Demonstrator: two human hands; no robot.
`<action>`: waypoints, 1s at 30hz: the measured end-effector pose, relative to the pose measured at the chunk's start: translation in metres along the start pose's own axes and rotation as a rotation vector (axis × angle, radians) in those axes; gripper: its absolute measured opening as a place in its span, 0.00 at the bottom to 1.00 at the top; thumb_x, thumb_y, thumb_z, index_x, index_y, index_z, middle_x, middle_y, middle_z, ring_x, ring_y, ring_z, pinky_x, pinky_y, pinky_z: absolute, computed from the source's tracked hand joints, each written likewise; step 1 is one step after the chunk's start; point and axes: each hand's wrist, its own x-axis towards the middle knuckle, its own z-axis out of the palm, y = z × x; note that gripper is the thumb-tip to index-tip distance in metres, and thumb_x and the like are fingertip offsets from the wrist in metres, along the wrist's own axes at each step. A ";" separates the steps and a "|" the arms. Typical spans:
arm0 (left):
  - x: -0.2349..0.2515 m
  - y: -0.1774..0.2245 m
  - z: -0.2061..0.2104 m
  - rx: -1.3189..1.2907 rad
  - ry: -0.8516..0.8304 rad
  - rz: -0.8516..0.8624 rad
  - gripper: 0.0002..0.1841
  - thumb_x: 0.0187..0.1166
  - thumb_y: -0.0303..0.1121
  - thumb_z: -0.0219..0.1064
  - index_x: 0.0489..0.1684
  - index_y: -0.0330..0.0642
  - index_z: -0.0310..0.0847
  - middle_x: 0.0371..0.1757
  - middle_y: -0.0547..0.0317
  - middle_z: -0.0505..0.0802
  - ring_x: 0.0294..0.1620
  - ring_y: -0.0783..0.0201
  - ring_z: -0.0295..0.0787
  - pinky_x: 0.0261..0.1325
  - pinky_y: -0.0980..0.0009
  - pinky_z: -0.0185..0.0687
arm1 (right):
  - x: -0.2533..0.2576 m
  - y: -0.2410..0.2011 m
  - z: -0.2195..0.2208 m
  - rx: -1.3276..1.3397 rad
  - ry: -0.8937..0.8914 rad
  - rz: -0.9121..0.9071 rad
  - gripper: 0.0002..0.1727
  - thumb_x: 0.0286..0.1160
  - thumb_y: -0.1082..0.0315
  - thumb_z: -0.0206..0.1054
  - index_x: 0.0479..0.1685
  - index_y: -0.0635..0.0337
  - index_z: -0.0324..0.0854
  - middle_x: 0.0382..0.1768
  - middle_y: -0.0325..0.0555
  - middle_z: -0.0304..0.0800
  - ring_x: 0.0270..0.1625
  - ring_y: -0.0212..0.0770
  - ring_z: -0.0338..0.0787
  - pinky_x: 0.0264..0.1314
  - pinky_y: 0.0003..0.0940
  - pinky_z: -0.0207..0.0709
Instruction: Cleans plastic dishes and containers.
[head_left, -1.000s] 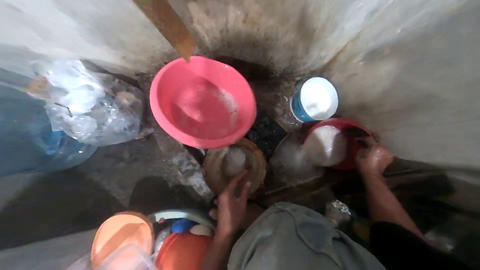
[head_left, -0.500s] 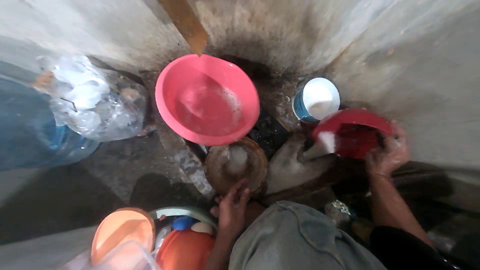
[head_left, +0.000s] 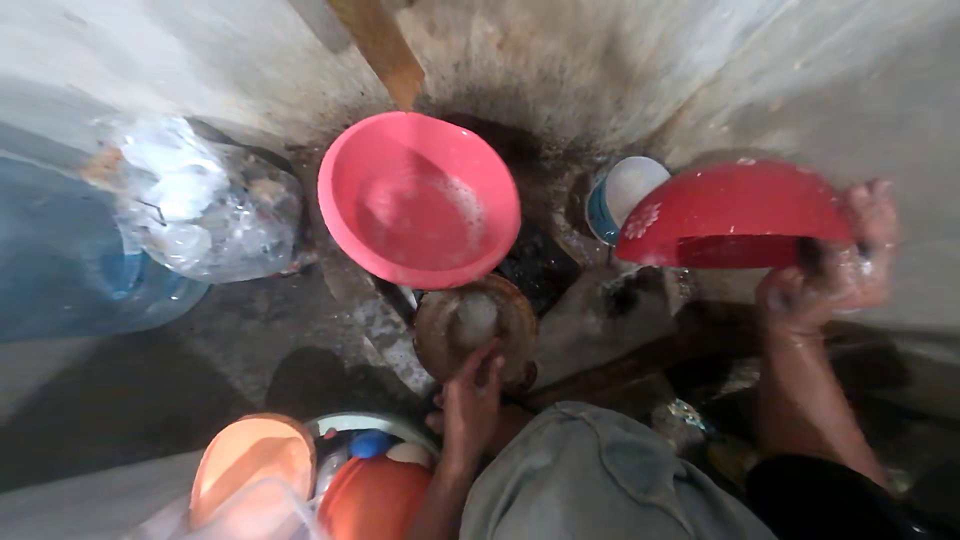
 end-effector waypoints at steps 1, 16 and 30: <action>0.005 0.009 0.001 0.028 0.003 0.034 0.18 0.87 0.38 0.64 0.71 0.45 0.84 0.65 0.57 0.93 0.64 0.69 0.91 0.71 0.67 0.84 | 0.006 -0.003 0.003 0.025 0.027 -0.011 0.15 0.82 0.70 0.60 0.57 0.66 0.87 0.75 0.64 0.81 0.84 0.61 0.74 0.87 0.56 0.66; 0.090 0.109 0.047 0.278 -0.063 -0.061 0.30 0.86 0.32 0.61 0.90 0.50 0.59 0.50 0.36 0.93 0.51 0.37 0.93 0.54 0.38 0.86 | 0.035 -0.042 0.028 1.078 -0.217 0.176 0.14 0.86 0.62 0.57 0.43 0.57 0.89 0.74 0.54 0.83 0.81 0.59 0.78 0.86 0.57 0.72; 0.043 0.076 0.027 0.374 -0.282 -0.265 0.31 0.92 0.42 0.54 0.94 0.52 0.50 0.55 0.40 0.92 0.57 0.42 0.92 0.63 0.44 0.85 | -0.011 0.034 0.222 0.342 -1.259 0.517 0.27 0.68 0.60 0.82 0.69 0.53 0.86 0.86 0.69 0.61 0.84 0.76 0.63 0.80 0.77 0.62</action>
